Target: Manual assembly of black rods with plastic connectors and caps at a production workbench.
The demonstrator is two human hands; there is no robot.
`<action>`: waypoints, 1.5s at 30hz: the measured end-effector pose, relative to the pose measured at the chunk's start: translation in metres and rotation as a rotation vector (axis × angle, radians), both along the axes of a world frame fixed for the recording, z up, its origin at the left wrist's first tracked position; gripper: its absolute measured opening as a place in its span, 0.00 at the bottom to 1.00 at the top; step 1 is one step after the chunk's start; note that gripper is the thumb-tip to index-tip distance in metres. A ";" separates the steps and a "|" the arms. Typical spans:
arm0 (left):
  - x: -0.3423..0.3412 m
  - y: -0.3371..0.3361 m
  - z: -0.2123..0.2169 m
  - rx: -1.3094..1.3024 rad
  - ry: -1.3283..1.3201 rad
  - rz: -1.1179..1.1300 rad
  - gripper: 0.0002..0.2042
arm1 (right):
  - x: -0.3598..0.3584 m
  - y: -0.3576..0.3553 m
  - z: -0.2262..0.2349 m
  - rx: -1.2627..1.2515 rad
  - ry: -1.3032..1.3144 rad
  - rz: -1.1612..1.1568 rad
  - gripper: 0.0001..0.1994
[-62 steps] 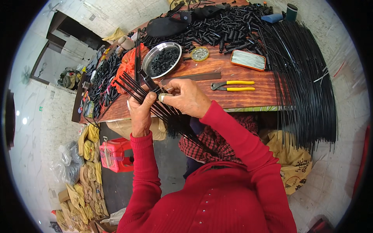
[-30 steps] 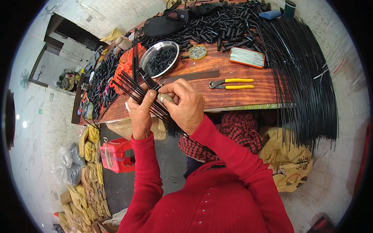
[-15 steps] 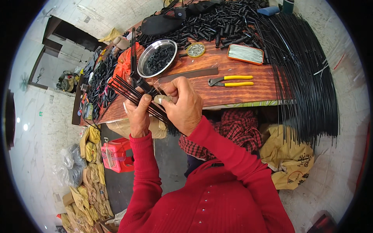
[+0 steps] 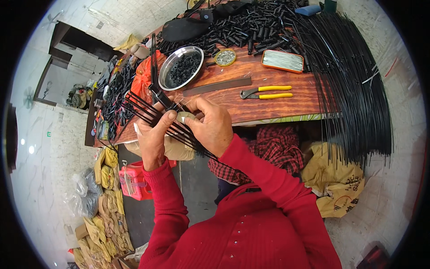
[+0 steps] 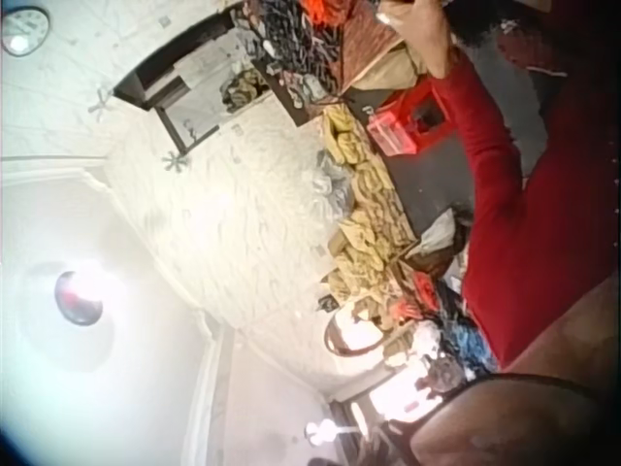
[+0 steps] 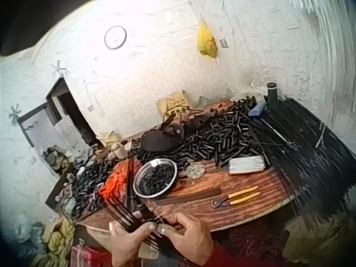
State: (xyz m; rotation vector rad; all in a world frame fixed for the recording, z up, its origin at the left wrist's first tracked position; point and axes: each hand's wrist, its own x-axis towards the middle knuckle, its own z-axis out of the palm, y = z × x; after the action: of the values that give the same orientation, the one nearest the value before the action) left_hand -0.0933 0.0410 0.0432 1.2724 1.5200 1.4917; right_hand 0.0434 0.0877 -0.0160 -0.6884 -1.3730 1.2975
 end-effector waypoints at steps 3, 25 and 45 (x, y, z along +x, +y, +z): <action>-0.002 0.001 -0.003 0.029 0.028 -0.003 0.16 | 0.003 -0.002 0.002 -0.067 0.018 0.052 0.07; -0.016 0.016 -0.027 0.116 -0.156 -0.077 0.19 | 0.017 0.041 -0.009 -0.304 0.013 0.486 0.07; -0.004 0.038 -0.041 0.166 -0.213 -0.017 0.15 | 0.028 0.043 -0.006 0.182 -0.246 0.093 0.06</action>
State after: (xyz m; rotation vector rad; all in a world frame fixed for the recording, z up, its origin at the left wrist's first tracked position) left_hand -0.0971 0.0794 0.0020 1.1725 1.2669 1.7122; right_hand 0.0718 0.1302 -0.0217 -0.6817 -1.7170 1.1700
